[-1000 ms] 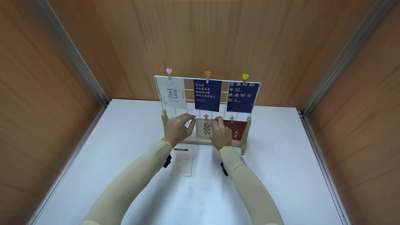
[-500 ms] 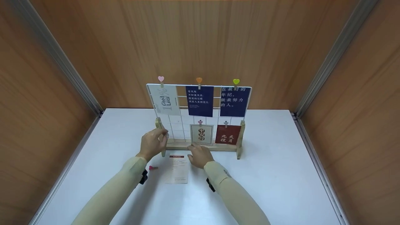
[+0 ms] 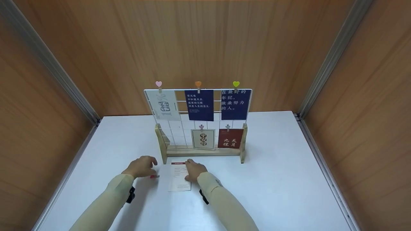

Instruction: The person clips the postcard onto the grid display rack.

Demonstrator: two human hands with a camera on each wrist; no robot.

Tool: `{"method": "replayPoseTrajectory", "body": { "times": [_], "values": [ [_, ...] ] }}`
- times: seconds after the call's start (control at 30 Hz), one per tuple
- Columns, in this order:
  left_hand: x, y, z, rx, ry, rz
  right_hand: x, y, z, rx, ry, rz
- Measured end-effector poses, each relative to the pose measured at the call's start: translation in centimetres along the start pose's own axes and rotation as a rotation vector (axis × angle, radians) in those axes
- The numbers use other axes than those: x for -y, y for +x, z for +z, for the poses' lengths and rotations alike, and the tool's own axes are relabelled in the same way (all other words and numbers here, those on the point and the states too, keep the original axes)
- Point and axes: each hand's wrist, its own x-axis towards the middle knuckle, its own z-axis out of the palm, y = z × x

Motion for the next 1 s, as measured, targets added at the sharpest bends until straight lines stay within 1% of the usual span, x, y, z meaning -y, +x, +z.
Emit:
{"method": "replayPoseTrajectory", "body": {
  "times": [0.1,0.2,0.27,0.33,0.43,0.53,0.67,0.73,0.87,1.0],
  "values": [
    [0.8,-1.0,0.9,0.046,0.030,-0.045,0.4,0.0,1.1,0.020,-0.018,0.007],
    [1.5,-2.0,1.6,0.079,0.060,-0.116,1.0,0.0,1.8,0.029,-0.035,-0.024],
    [1.9,-2.3,1.9,0.087,0.063,-0.164,1.4,0.1,2.0,0.033,-0.030,-0.045],
    [2.2,-2.4,2.1,0.082,0.057,-0.194,1.6,0.1,1.8,0.046,-0.018,-0.048],
    [2.3,-2.1,2.3,0.066,0.047,-0.202,1.7,0.1,1.3,0.081,0.010,-0.029],
    [2.2,-1.5,2.5,0.045,0.044,-0.171,1.5,0.1,0.6,0.100,0.029,-0.019],
    [2.0,-0.8,2.5,0.008,0.038,-0.131,1.2,0.3,-0.1,0.103,0.039,-0.013],
    [1.9,-0.7,2.5,0.000,0.020,-0.133,1.2,0.4,-0.3,0.109,0.046,0.002],
    [1.6,-0.7,2.7,-0.005,-0.031,-0.164,0.8,0.3,-0.3,0.127,0.051,0.054],
    [1.2,-0.8,3.0,-0.027,-0.054,-0.228,0.3,0.0,-0.2,0.130,0.072,0.097]
  ]
}}
